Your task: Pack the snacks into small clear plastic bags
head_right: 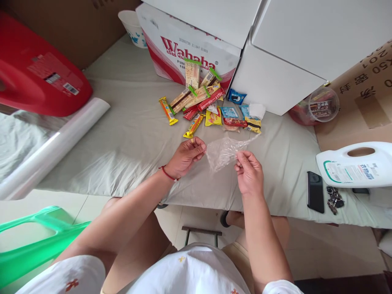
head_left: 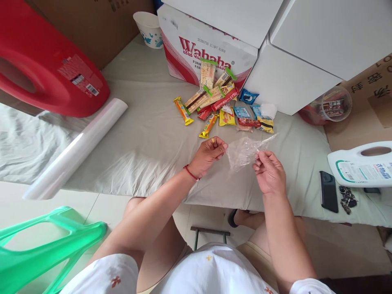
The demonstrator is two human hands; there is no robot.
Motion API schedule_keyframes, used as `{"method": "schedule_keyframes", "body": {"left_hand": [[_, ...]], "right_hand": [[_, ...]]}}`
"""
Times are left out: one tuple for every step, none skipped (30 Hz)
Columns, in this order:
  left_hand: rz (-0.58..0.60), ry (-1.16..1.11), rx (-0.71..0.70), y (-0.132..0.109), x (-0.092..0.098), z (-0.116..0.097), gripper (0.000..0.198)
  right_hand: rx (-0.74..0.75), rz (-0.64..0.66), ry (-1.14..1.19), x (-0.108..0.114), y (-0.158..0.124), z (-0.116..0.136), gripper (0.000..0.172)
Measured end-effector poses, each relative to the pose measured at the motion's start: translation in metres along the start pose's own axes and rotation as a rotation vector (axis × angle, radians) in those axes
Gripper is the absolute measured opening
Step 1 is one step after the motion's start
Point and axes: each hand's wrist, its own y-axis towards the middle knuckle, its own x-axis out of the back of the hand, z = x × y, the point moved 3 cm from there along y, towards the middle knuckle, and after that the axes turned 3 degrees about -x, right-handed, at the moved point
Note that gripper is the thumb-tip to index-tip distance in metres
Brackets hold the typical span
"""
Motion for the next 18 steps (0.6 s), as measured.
{"method": "schedule_keyframes", "body": {"left_hand": [[0.0,-0.022,0.008,0.001,0.001,-0.001,0.047],[0.002,-0.039,0.015,0.001,0.002,-0.002,0.047],[0.004,-0.053,0.022,0.002,0.002,-0.003,0.048],[0.007,-0.063,0.029,0.002,0.003,-0.004,0.048],[0.009,-0.072,0.036,0.002,0.003,-0.005,0.048],[0.009,-0.079,0.041,0.002,0.004,-0.005,0.048],[0.008,-0.084,0.045,0.002,0.004,-0.006,0.047],[0.006,-0.087,0.047,0.002,0.004,-0.007,0.046],[0.003,-0.088,0.049,0.002,0.005,-0.008,0.045],[-0.001,-0.087,0.051,0.002,0.006,-0.009,0.044],[-0.006,-0.085,0.052,0.003,0.007,-0.009,0.043],[-0.011,-0.081,0.054,0.004,0.008,-0.01,0.042],[-0.02,-0.073,0.058,0.006,0.009,-0.01,0.04],[-0.037,-0.06,0.06,0.008,0.011,-0.01,0.038],[-0.067,-0.04,0.057,0.01,0.014,-0.01,0.035],[-0.115,-0.009,0.041,0.012,0.017,-0.009,0.032],[-0.178,0.031,0.009,0.014,0.02,-0.009,0.029],[-0.247,0.075,-0.037,0.016,0.023,-0.009,0.026]], "right_hand": [[0.002,0.006,0.036,0.006,0.0,0.004,0.035],[-0.002,0.01,0.076,0.013,0.0,0.008,0.034],[-0.014,0.016,0.117,0.019,0.0,0.011,0.033],[-0.031,0.024,0.157,0.025,-0.001,0.014,0.031],[-0.049,0.032,0.191,0.031,-0.002,0.016,0.03],[-0.065,0.04,0.217,0.038,-0.002,0.018,0.028],[-0.074,0.043,0.23,0.044,-0.003,0.02,0.027],[-0.077,0.043,0.232,0.052,-0.002,0.022,0.025],[-0.077,0.038,0.226,0.06,-0.002,0.023,0.025],[-0.077,0.03,0.218,0.068,-0.001,0.024,0.024],[-0.081,0.024,0.21,0.076,0.0,0.025,0.025],[-0.086,0.024,0.205,0.084,0.002,0.027,0.025],[-0.094,0.033,0.205,0.09,0.003,0.028,0.026],[-0.103,0.051,0.207,0.095,0.004,0.03,0.026],[-0.109,0.072,0.21,0.099,0.004,0.032,0.024],[-0.11,0.088,0.214,0.101,0.005,0.035,0.022],[-0.102,0.093,0.221,0.101,0.005,0.038,0.019],[-0.084,0.084,0.23,0.099,0.005,0.042,0.017]]}}
